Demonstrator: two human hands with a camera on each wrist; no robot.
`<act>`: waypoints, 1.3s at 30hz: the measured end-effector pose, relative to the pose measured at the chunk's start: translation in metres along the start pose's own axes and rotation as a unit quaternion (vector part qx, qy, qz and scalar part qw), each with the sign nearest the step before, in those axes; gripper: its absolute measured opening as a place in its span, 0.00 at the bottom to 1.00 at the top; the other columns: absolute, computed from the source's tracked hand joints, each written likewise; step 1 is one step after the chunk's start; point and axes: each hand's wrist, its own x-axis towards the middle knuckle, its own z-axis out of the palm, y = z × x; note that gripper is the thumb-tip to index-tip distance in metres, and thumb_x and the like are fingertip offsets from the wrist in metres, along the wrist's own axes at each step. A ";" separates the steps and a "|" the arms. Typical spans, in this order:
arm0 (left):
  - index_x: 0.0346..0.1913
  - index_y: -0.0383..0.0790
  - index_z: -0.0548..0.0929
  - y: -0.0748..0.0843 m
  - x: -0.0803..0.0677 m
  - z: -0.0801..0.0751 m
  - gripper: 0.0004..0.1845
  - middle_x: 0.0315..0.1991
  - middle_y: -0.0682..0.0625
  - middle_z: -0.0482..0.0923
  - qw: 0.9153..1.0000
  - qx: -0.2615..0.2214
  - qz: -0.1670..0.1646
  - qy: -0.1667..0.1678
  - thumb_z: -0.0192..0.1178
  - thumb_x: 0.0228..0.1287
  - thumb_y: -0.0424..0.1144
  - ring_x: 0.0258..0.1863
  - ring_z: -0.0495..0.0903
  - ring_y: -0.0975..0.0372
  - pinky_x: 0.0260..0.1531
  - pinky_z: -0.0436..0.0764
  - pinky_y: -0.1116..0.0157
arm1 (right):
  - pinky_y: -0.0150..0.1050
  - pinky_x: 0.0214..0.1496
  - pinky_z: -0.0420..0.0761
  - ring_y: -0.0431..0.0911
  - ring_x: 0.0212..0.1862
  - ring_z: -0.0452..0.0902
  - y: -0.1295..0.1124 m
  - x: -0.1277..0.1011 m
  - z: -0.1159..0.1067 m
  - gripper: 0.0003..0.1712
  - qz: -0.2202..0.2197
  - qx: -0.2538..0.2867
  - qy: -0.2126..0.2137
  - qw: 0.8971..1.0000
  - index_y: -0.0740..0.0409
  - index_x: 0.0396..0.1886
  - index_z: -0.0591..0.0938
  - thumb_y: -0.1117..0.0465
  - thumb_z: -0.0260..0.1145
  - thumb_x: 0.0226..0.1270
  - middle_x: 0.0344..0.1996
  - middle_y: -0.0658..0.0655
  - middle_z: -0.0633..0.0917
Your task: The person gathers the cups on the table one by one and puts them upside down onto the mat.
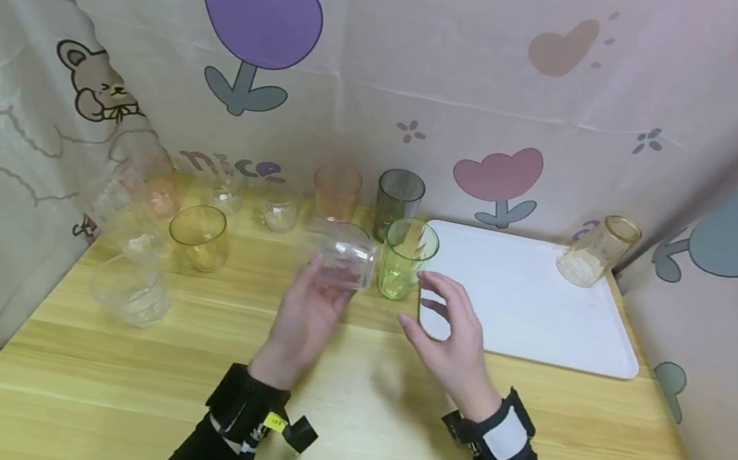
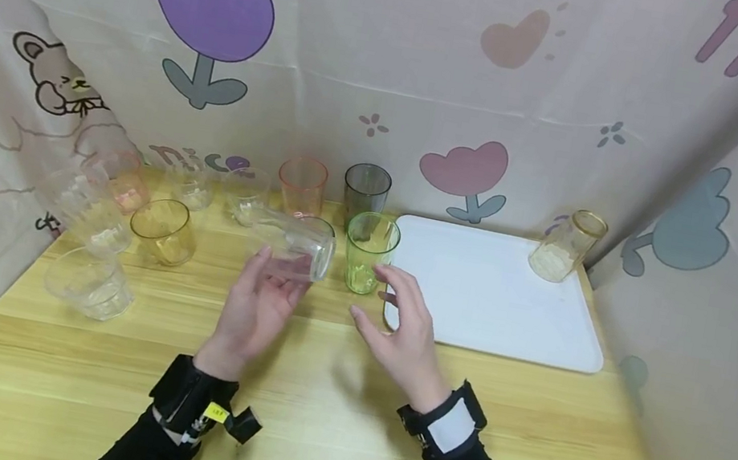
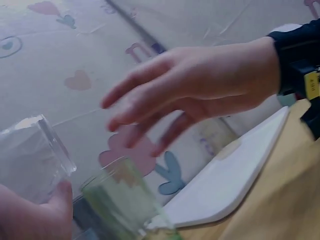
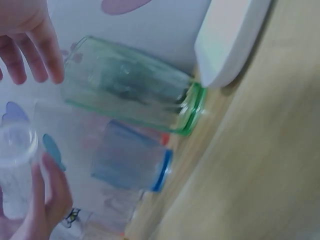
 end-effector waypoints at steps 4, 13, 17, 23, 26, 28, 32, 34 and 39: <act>0.74 0.44 0.64 -0.011 -0.003 0.006 0.33 0.61 0.45 0.75 0.999 -0.009 -0.036 -0.022 0.59 0.75 0.56 0.54 0.81 0.60 0.59 0.81 0.68 | 0.39 0.63 0.82 0.52 0.67 0.75 -0.007 0.002 0.004 0.42 -0.033 0.009 0.014 0.999 0.69 0.70 0.73 0.70 0.79 0.55 0.65 0.67 0.77; 0.79 0.40 0.56 -0.032 -0.008 0.015 0.44 0.61 0.45 0.74 0.994 0.013 -0.091 -0.061 0.62 0.72 0.58 0.54 0.81 0.61 0.57 0.82 0.69 | 0.40 0.67 0.79 0.54 0.69 0.73 -0.016 0.004 0.006 0.43 -0.089 -0.020 0.031 0.995 0.72 0.69 0.73 0.55 0.78 0.60 0.65 0.74 0.75; 0.75 0.37 0.62 -0.039 -0.010 0.019 0.40 0.59 0.47 0.77 0.992 0.022 -0.105 -0.070 0.61 0.72 0.59 0.54 0.81 0.61 0.55 0.82 0.71 | 0.42 0.72 0.75 0.57 0.68 0.74 -0.016 0.003 0.005 0.42 -0.105 -0.047 0.038 0.993 0.72 0.67 0.74 0.58 0.78 0.55 0.64 0.73 0.76; 0.78 0.37 0.60 -0.045 -0.012 0.023 0.48 0.65 0.45 0.72 0.990 0.027 -0.118 -0.077 0.65 0.67 0.62 0.59 0.79 0.60 0.58 0.81 0.70 | 0.46 0.74 0.73 0.62 0.65 0.75 -0.015 0.002 0.004 0.40 -0.113 -0.058 0.049 0.991 0.72 0.64 0.76 0.57 0.78 0.56 0.64 0.70 0.77; 0.79 0.37 0.59 -0.047 -0.011 0.024 0.50 0.68 0.43 0.70 0.989 0.029 -0.123 -0.078 0.67 0.65 0.63 0.60 0.78 0.59 0.60 0.80 0.69 | 0.44 0.73 0.74 0.62 0.64 0.75 -0.014 0.001 0.002 0.39 -0.114 -0.060 0.052 0.990 0.73 0.64 0.77 0.57 0.79 0.56 0.63 0.71 0.78; 0.80 0.38 0.58 -0.048 -0.011 0.024 0.51 0.71 0.40 0.68 0.988 0.030 -0.127 -0.085 0.66 0.65 0.64 0.62 0.78 0.59 0.62 0.79 0.68 | 0.44 0.73 0.74 0.61 0.64 0.75 -0.013 0.001 0.000 0.39 -0.115 -0.060 0.054 0.990 0.73 0.63 0.77 0.57 0.79 0.55 0.62 0.71 0.78; 0.79 0.37 0.58 -0.051 -0.008 0.022 0.53 0.70 0.40 0.70 0.985 0.034 -0.136 -0.097 0.67 0.63 0.66 0.61 0.79 0.59 0.62 0.79 0.67 | 0.43 0.72 0.74 0.58 0.65 0.75 -0.012 0.001 -0.005 0.39 -0.113 -0.050 0.062 0.990 0.74 0.62 0.77 0.58 0.79 0.53 0.62 0.73 0.78; 0.76 0.35 0.63 -0.052 -0.007 0.021 0.52 0.67 0.42 0.73 0.984 0.040 -0.139 -0.104 0.69 0.61 0.66 0.61 0.79 0.58 0.63 0.80 0.65 | 0.42 0.72 0.75 0.56 0.66 0.75 -0.012 0.001 -0.008 0.39 -0.107 -0.037 0.070 0.991 0.75 0.62 0.77 0.58 0.79 0.54 0.61 0.73 0.78; 0.64 0.42 0.76 -0.059 -0.002 0.015 0.39 0.61 0.48 0.78 0.981 0.067 -0.135 -0.124 0.73 0.58 0.64 0.59 0.79 0.56 0.61 0.80 0.58 | 0.40 0.69 0.78 0.53 0.68 0.74 -0.014 0.003 -0.020 0.42 -0.087 -0.003 0.096 0.992 0.79 0.62 0.73 0.55 0.79 0.58 0.62 0.76 0.77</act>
